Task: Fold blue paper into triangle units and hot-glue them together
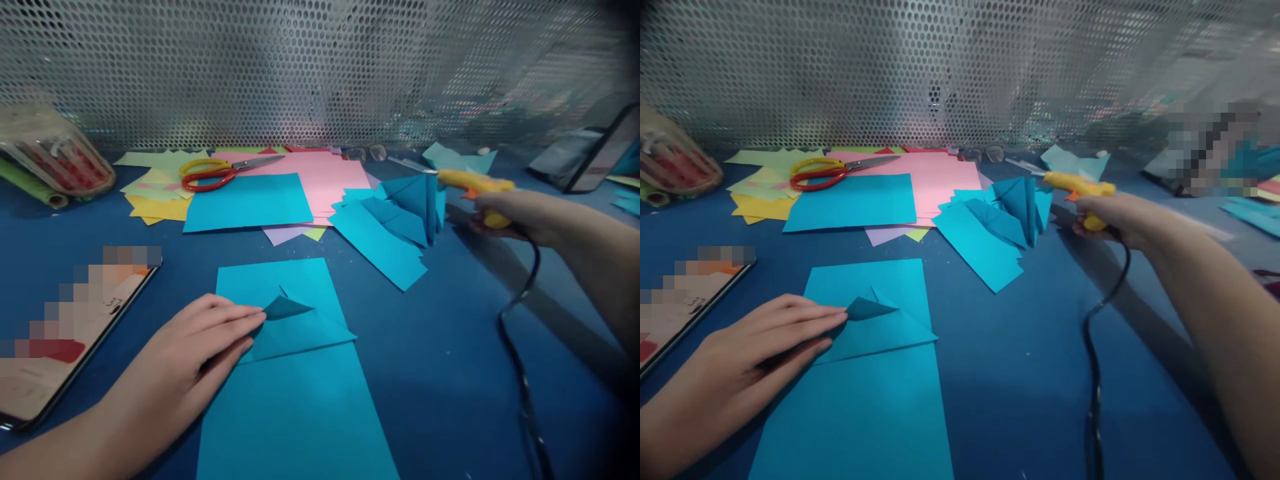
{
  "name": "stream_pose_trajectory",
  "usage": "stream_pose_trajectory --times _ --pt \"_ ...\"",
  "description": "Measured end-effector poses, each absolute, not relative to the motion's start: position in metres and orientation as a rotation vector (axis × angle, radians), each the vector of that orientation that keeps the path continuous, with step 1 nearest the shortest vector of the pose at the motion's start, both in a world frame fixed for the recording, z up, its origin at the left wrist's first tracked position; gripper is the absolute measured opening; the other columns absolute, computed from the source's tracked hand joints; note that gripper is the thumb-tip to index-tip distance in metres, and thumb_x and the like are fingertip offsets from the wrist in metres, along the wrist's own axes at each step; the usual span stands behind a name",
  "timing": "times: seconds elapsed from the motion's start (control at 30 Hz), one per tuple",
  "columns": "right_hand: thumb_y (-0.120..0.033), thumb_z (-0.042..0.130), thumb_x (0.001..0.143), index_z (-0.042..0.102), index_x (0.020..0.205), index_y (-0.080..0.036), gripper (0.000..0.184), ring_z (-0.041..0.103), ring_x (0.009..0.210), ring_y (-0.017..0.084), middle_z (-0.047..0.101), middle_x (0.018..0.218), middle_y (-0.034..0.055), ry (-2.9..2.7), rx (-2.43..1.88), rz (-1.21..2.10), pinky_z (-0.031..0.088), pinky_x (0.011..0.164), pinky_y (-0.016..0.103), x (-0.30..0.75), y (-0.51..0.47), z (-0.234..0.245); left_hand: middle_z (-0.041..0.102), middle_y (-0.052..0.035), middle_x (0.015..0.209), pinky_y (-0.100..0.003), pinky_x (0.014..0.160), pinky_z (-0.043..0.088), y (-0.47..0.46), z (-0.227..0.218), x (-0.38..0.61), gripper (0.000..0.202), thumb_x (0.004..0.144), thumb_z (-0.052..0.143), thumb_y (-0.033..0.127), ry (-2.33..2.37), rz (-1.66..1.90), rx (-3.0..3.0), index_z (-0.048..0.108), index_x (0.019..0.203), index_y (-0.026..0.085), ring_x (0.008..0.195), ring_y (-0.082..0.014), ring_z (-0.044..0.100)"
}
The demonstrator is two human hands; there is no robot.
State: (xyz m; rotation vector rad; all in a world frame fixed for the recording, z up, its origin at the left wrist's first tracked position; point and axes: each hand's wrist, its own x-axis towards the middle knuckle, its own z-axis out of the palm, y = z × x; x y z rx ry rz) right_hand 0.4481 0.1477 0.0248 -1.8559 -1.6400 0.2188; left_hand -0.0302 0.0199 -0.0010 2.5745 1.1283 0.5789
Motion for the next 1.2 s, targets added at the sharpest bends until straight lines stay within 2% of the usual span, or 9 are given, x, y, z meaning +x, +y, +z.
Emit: stream_pose_trajectory --times 0.1,0.17,0.27,0.33,0.43,0.53,0.67,0.8,1.2 --pt "-0.019 0.06 0.1 0.067 0.111 -0.011 0.016 0.07 0.097 0.022 0.068 0.121 0.0169 -1.346 -1.943 0.413 0.059 0.078 0.036 0.446 0.148 0.031 0.076 -0.0019 0.121 -0.032 0.086 0.062 0.022 -0.002 -0.03 0.03 0.104 0.054 0.036 1.185 0.59 2.52 0.07 0.129 0.033 0.107 -0.0224 0.072" --pt "0.001 0.049 0.095 0.068 0.093 -0.011 0.022 0.071 0.096 0.019 0.067 0.127 0.0234 -1.237 -1.878 0.484 0.055 0.071 0.03 0.441 0.144 0.04 0.077 -0.0008 0.119 -0.03 0.086 0.062 0.023 -0.002 -0.028 0.029 0.103 0.056 0.039 1.219 0.609 2.473 0.071 0.127 0.034 0.106 -0.0216 0.072" --pt "0.01 0.048 0.086 0.067 0.088 -0.017 0.033 0.069 0.112 0.015 0.061 0.144 0.0159 -1.216 -1.698 0.538 0.05 0.069 0.025 0.427 0.135 0.053 0.079 0.001 0.112 -0.028 0.084 0.062 0.026 0.002 -0.026 0.025 0.101 0.059 0.042 1.242 0.65 2.415 0.075 0.118 0.034 0.1 -0.0201 0.074" --pt "0.007 0.054 0.083 0.064 0.086 -0.019 0.028 0.069 0.11 0.014 0.069 0.132 0.0119 -1.255 -1.605 0.583 0.046 0.065 0.025 0.417 0.128 0.058 0.08 0.0008 0.107 -0.028 0.083 0.063 0.027 0.004 -0.024 0.026 0.1 0.059 0.046 1.254 0.671 2.4 0.076 0.114 0.033 0.097 -0.0206 0.076" --pt "-0.016 0.069 0.086 0.06 0.078 -0.019 0.013 0.07 0.075 0.014 0.074 0.083 0.0069 -1.558 -1.416 0.739 0.042 0.055 0.028 0.403 0.119 0.058 0.081 -0.0002 0.106 -0.031 0.085 0.063 0.028 0.003 -0.024 0.029 0.099 0.059 0.051 1.282 0.674 2.389 0.076 0.113 0.032 0.096 -0.022 0.076" --pt "-0.047 0.078 0.083 0.062 0.07 -0.02 0.034 0.06 0.051 0.011 0.066 0.062 0.0023 -1.867 -1.24 0.878 0.039 0.046 0.028 0.389 0.109 0.056 0.08 -0.0011 0.109 -0.037 0.094 0.06 0.027 -0.002 -0.025 0.031 0.099 0.058 0.053 1.303 0.676 2.379 0.074 0.115 0.032 0.099 -0.023 0.075" --pt "-0.027 0.067 0.095 0.069 0.09 -0.03 0.006 0.063 0.053 0.014 0.071 0.068 -0.0006 -2.356 -0.913 0.935 0.051 0.045 0.025 0.369 0.093 0.055 0.079 -0.0001 0.11 -0.037 0.097 0.058 0.026 -0.007 -0.027 0.033 0.1 0.056 0.055 1.281 0.681 2.38 0.073 0.118 0.033 0.1 -0.0217 0.074" --pt "-0.011 0.058 0.092 0.064 0.095 -0.032 0.022 0.066 0.055 0.014 0.075 0.076 -0.0032 -2.507 -0.792 0.825 0.055 0.046 0.022 0.347 0.081 0.045 0.078 0.0005 0.114 -0.035 0.098 0.057 0.025 -0.009 -0.029 0.034 0.098 0.06 0.057 1.274 0.683 2.377 0.071 0.121 0.035 0.103 -0.0216 0.073" --pt "-0.019 0.061 0.082 0.062 0.086 -0.018 0.005 0.056 0.061 0.01 0.064 0.075 -0.0008 -2.469 -0.928 1.251 0.043 0.054 0.021 0.292 0.07 0.035 0.078 0.0042 0.115 -0.035 0.101 0.054 0.027 -0.014 -0.03 0.031 0.098 0.062 0.053 1.235 0.702 2.38 0.069 0.124 0.038 0.104 -0.0203 0.073"
